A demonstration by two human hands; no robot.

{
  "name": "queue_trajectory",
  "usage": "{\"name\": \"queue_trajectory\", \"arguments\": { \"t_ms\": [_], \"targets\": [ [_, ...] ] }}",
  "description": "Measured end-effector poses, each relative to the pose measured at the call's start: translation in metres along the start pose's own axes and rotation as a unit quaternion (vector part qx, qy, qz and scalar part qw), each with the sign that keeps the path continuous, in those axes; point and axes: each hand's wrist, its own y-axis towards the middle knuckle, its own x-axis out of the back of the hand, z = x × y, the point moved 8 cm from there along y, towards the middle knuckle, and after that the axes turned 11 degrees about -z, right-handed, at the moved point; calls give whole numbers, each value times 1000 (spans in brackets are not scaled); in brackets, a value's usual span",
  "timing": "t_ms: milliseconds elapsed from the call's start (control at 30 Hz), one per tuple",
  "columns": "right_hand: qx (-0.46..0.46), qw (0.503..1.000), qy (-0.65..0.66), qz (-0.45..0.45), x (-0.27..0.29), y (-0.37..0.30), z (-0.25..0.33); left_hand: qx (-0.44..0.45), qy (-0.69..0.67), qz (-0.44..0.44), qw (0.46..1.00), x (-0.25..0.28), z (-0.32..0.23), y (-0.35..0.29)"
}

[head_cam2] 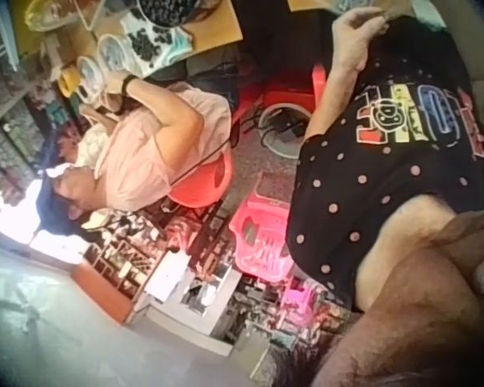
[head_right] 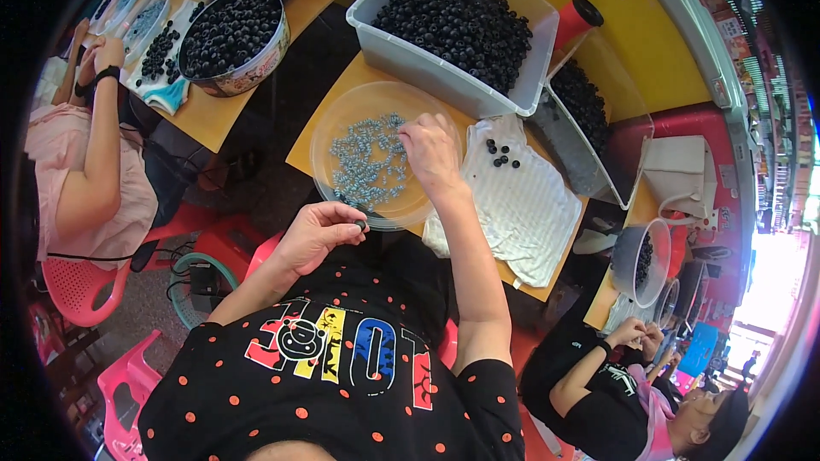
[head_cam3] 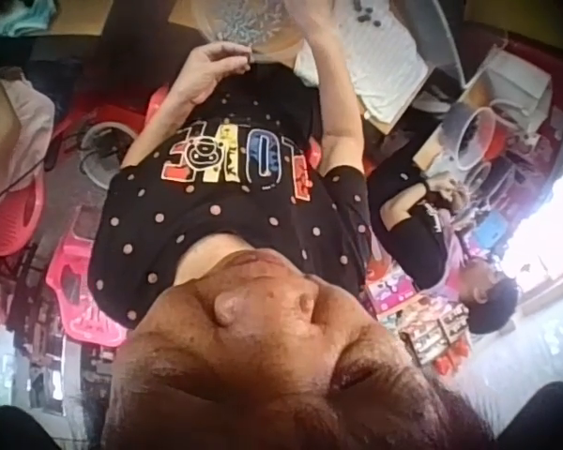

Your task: The person assembles small components by picking black caps and small inserts from containers and fitting the inserts into the caps by hand.

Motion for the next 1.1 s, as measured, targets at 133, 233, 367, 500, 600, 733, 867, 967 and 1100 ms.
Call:
{"name": "queue_trajectory", "arguments": {
  "t_ms": [133, 233, 367, 500, 600, 733, 867, 967, 1100],
  "targets": [
    [3, 999, -31, 41, -12, 0, 1, -9, -4, 3, 1000, 2, -5, 3],
    [-14, 997, -32, 69, -15, -1, -1, -13, -4, 0, 1000, 4, -5, 7],
    [-5, 997, -10, 81, -17, -2, -4, -11, -19, -21, 1000, 7, -7, 15],
    [5, 996, -10, 84, -11, -2, -7, -19, -29, -24, 999, 7, -11, 18],
    [9, 998, 12, 64, -8, -9, -8, -25, -34, -23, 999, 7, -12, 19],
    [-12, 999, 21, 39, 4, -14, -7, -26, -43, -30, 998, 6, -15, 18],
    [-29, 999, 2, 35, 8, -14, -12, -38, -41, -26, 998, 5, -20, 18],
    [-25, 999, 8, 18, 17, -12, -7, -43, -49, -23, 998, 4, -24, 17],
    [-64, 991, 121, -10, 37, -12, 6, -27, -72, -41, 996, -2, -25, 20]
  ]
}}
